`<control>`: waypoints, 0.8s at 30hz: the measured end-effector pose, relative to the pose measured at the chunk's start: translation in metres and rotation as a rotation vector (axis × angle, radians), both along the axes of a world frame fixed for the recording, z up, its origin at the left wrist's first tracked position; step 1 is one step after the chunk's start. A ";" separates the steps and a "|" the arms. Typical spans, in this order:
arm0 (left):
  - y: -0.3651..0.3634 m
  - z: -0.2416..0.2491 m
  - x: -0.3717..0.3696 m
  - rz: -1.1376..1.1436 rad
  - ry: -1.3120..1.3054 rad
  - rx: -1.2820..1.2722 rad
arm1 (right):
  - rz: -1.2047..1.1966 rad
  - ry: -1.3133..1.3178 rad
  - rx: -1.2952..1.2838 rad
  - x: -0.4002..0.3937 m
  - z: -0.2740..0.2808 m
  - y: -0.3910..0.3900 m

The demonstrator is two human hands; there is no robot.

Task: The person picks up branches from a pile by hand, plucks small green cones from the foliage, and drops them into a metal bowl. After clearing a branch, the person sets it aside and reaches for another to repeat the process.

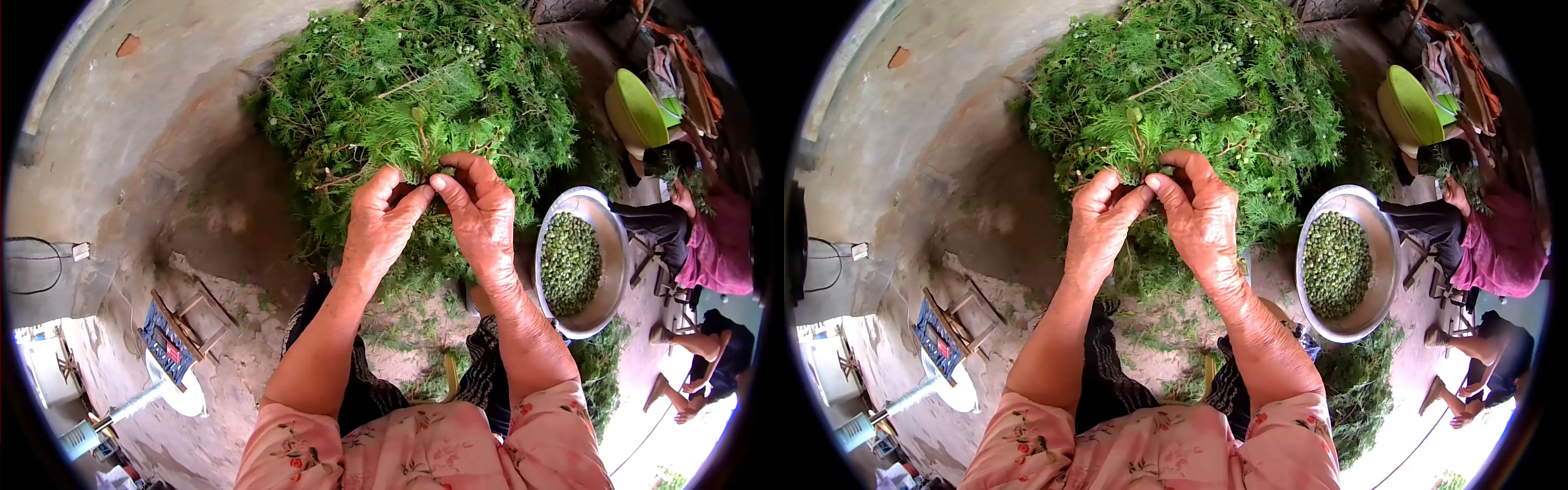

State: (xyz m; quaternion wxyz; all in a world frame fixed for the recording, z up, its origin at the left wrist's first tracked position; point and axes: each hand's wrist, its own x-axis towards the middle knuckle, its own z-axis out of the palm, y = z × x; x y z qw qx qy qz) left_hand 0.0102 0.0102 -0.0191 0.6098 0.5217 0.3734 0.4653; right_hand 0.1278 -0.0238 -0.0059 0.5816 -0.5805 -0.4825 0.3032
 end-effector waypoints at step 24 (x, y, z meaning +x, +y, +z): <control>0.001 0.008 -0.013 -0.118 -0.205 -0.225 | 0.240 0.975 -0.049 0.031 0.025 0.000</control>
